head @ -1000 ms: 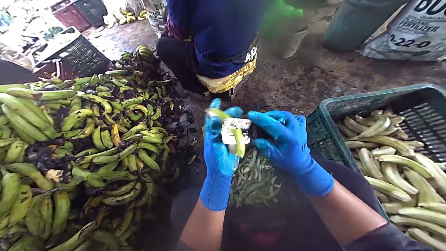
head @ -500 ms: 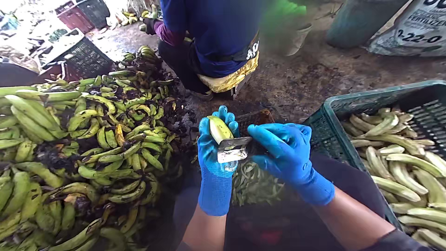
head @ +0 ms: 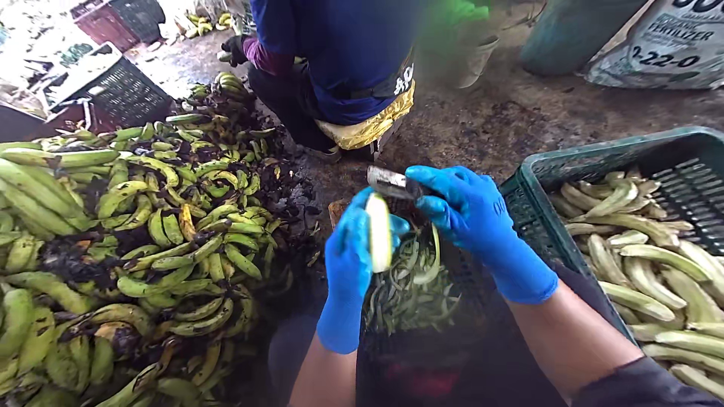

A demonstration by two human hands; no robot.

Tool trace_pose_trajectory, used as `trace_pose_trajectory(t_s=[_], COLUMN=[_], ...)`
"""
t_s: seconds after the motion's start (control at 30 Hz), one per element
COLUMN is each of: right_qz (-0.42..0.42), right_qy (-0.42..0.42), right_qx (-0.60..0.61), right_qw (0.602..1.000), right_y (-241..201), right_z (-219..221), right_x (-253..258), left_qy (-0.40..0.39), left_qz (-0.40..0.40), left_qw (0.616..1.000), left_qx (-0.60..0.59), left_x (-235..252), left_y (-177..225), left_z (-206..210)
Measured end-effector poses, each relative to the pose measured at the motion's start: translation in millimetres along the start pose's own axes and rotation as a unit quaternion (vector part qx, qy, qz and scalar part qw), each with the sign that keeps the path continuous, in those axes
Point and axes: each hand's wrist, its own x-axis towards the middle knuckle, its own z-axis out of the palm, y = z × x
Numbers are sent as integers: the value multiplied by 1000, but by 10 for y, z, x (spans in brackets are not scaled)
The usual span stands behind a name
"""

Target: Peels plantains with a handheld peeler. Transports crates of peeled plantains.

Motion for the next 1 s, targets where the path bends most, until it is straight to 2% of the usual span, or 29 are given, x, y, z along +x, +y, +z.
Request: trace_pose_trajectory(t_s=[0.07, 0.13, 0.17, 0.23, 0.27, 0.33, 0.4, 0.43, 0.5, 0.53, 0.6, 0.67, 0.73, 0.83, 0.87, 0.93, 1.0], right_qz=[-87, -166, -187, -172, -132, -38, 35, 38, -44, -97, -160, -128, -46, 62, 62, 16, 15], right_qy=[49, 74, 81, 80, 70, 32, 2, 0, -8, -23, -35, 0, 43, 39, 31, 14, -36], right_qx=[-13, -33, -35, 9, 56, 156, 218, 222, 178, 148, 85, 68, 82, 112, 120, 126, 118], right_qw=[995, 983, 978, 982, 987, 987, 975, 974, 983, 984, 983, 989, 995, 991, 990, 992, 992], right_y=[-113, -254, -299, -323, -310, -247, -153, -126, -121, -138, -207, -252, -192, -38, -45, -105, -98], right_z=[91, 163, 178, 169, 144, 58, 21, 24, 43, 59, 103, 166, 182, 66, 40, 68, 108], right_x=[-173, -300, -315, -248, -183, -22, 48, 35, -72, -151, -267, -271, -161, -12, -15, -74, -128], left_qy=[63, 38, 23, 19, 27, 18, -20, -21, 0, -14, -11, 25, 76, 71, 68, 62, 42], left_qz=[-60, -99, -101, -83, -56, -30, -35, -53, -97, -111, -119, -90, -57, 6, 45, 133, 197], left_qw=[980, 927, 913, 938, 965, 989, 991, 987, 959, 940, 932, 952, 979, 997, 995, 966, 941], left_qx=[-180, -359, -395, -337, -255, -144, -124, -153, -267, -323, -343, -291, -181, -22, 59, 212, 273], left_x=[81, 110, 102, 29, -20, -68, -42, 4, 80, 91, 98, 42, -20, -53, -61, -79, -106], left_y=[29, 90, 103, 101, 93, 108, 120, 124, 94, 44, 39, 54, 80, 54, 30, -23, -48], left_z=[-111, -203, -201, -99, -38, 19, -32, -61, -160, -249, -269, -181, -60, -83, -135, -225, -271])
